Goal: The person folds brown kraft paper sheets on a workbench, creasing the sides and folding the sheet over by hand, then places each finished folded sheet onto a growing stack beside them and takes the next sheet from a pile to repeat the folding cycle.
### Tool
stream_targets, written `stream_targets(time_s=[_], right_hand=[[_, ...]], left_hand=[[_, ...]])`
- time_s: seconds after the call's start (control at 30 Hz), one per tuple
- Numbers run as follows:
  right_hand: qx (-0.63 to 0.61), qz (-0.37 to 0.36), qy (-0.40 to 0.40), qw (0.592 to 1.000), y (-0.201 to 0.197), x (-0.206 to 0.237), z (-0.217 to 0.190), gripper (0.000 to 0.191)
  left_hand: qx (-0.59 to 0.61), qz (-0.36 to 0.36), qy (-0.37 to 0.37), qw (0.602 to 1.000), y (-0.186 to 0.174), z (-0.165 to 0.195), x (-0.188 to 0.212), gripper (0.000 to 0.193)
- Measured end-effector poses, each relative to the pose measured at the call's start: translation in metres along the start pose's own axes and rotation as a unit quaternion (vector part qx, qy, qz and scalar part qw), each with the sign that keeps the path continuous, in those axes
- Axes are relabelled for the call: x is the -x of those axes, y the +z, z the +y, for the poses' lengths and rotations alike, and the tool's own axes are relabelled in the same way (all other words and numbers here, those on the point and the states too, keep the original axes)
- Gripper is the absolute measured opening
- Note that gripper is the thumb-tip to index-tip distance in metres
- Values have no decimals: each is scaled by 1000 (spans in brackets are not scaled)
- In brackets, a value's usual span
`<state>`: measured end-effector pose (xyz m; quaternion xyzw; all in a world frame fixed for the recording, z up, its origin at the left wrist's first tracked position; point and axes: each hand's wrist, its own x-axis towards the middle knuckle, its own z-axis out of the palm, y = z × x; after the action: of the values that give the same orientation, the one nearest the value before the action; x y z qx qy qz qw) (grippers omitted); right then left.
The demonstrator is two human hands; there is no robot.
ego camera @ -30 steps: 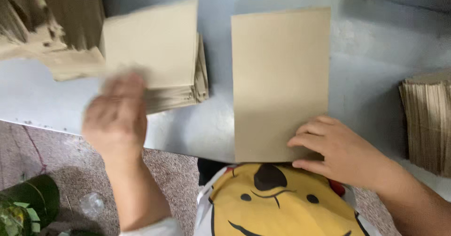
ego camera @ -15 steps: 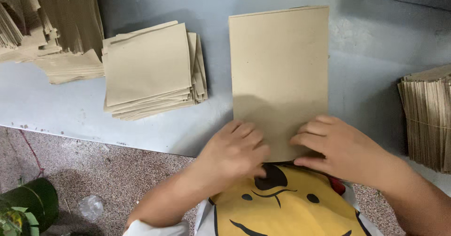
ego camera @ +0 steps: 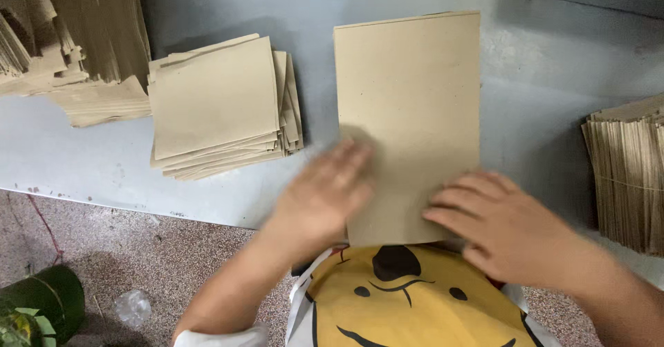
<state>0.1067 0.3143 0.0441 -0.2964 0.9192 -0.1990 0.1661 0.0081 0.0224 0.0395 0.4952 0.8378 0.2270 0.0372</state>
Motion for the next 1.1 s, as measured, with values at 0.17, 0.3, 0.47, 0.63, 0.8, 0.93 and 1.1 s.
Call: stream_targets(time_s=[0.17,0.3,0.47,0.63,0.8,0.93,1.1], right_hand=[[-37,151,-10,988,-8,8,46,74],[-194,222,131,947,7,11,44,32],[-236,334,262,874,37,-18,39,73],[-198,348,273,875,27,-36,41,73],[-175,319,299,882,9,-47,32,67],[70,360,248,897,-4,-52,20,50],[102,258,-31,960,-5,-62,-6,35]], left_hand=[[146,87,-32,985,7,-26,6,32],[224,73,-181,955,15,-15,5,23],[304,105,-389,863,31,-14,-11,61],[170,156,-310,922,40,-18,-13,41],[124,174,-282,936,36,-16,-17,28],[14,129,-268,955,24,-10,-20,36],[-18,62,-284,957,22,0,-19,59]])
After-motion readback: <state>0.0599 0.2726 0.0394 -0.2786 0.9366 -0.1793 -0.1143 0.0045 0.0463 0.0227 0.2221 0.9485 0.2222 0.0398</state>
